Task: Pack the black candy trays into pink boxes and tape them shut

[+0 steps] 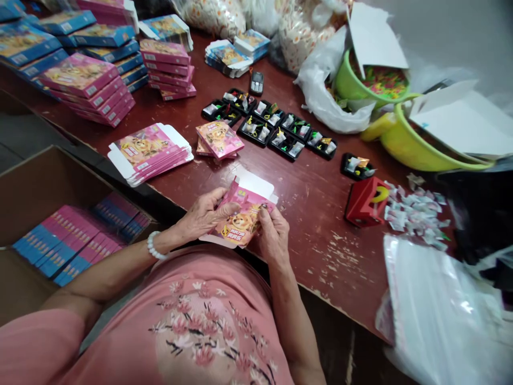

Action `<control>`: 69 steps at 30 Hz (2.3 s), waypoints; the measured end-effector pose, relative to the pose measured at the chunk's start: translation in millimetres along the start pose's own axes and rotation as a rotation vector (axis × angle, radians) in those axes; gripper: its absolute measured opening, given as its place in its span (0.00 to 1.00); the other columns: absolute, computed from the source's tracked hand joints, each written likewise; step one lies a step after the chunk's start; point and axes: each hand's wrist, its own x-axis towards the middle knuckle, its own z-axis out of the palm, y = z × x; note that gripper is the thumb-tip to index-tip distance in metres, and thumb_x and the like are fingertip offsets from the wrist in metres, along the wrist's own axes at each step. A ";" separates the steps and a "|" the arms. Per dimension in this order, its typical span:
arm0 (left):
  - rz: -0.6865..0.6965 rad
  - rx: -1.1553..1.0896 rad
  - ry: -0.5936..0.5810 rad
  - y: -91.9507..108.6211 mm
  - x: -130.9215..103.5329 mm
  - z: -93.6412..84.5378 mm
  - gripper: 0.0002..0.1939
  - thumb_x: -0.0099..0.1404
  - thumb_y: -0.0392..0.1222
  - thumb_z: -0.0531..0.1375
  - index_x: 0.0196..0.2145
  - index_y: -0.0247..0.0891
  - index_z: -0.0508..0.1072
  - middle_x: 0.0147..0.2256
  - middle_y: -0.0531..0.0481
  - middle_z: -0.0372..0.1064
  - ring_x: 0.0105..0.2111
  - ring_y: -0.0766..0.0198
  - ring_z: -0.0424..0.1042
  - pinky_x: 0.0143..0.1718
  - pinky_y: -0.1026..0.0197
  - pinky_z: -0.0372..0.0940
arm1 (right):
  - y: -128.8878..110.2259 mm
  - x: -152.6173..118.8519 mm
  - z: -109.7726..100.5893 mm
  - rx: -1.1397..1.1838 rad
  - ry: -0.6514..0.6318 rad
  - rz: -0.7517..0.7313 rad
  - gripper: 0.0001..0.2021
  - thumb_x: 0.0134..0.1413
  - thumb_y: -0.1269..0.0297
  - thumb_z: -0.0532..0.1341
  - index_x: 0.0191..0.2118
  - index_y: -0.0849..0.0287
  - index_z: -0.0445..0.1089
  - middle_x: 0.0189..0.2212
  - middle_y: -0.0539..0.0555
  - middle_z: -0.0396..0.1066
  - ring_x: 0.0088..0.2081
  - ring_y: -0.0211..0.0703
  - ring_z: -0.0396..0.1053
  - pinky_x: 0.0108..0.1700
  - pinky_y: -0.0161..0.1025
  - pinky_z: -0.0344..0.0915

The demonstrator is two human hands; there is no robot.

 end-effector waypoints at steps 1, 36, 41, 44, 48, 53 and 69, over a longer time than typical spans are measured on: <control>-0.002 0.013 -0.002 0.5 0.7 0.3 0.24 0.68 0.60 0.64 0.49 0.36 0.74 0.42 0.45 0.78 0.41 0.57 0.78 0.42 0.59 0.73 | 0.1 -0.4 -0.5 0.002 0.004 -0.002 0.15 0.64 0.48 0.64 0.49 0.50 0.77 0.42 0.52 0.79 0.41 0.48 0.76 0.48 0.46 0.74; 0.245 0.435 -0.149 -27.3 -6.5 17.9 0.11 0.71 0.45 0.60 0.43 0.39 0.81 0.47 0.44 0.79 0.48 0.58 0.77 0.54 0.55 0.70 | 6.9 -55.3 -44.0 -0.302 0.208 -0.015 0.10 0.58 0.53 0.69 0.35 0.54 0.77 0.36 0.53 0.77 0.38 0.45 0.74 0.44 0.42 0.71; 0.116 0.260 -0.054 -35.9 -2.6 23.7 0.20 0.67 0.41 0.64 0.56 0.39 0.71 0.45 0.45 0.80 0.42 0.60 0.80 0.44 0.60 0.73 | 3.5 -55.4 -49.8 -0.402 0.121 -0.135 0.08 0.61 0.55 0.67 0.43 0.51 0.78 0.35 0.51 0.76 0.36 0.44 0.72 0.43 0.42 0.70; 0.153 0.368 -0.156 -32.0 -0.6 16.1 0.12 0.68 0.42 0.63 0.48 0.38 0.76 0.43 0.45 0.80 0.43 0.60 0.79 0.46 0.59 0.71 | -1.4 -56.6 -54.4 -0.467 0.006 -0.172 0.08 0.63 0.55 0.66 0.36 0.51 0.79 0.37 0.54 0.78 0.41 0.47 0.74 0.47 0.45 0.71; 0.146 0.410 -0.292 -19.9 3.7 7.9 0.12 0.68 0.49 0.65 0.41 0.39 0.80 0.42 0.46 0.79 0.42 0.61 0.77 0.45 0.60 0.70 | -8.1 -51.7 -58.7 -0.414 -0.044 -0.009 0.10 0.56 0.54 0.71 0.36 0.54 0.79 0.33 0.52 0.76 0.33 0.42 0.71 0.36 0.39 0.68; -0.014 0.330 -0.326 -5.1 9.8 11.4 0.15 0.67 0.52 0.65 0.39 0.37 0.79 0.35 0.48 0.78 0.33 0.64 0.74 0.34 0.63 0.68 | -17.6 -41.9 -56.2 -0.319 -0.083 0.104 0.09 0.52 0.56 0.73 0.33 0.56 0.78 0.29 0.50 0.76 0.30 0.39 0.68 0.33 0.37 0.65; -0.006 0.329 -0.362 -11.1 24.4 21.5 0.07 0.62 0.42 0.64 0.29 0.36 0.74 0.25 0.55 0.67 0.24 0.70 0.63 0.27 0.66 0.57 | -13.7 -41.1 -57.4 -0.241 -0.038 0.200 0.11 0.51 0.54 0.73 0.31 0.56 0.81 0.28 0.51 0.79 0.30 0.41 0.72 0.34 0.39 0.69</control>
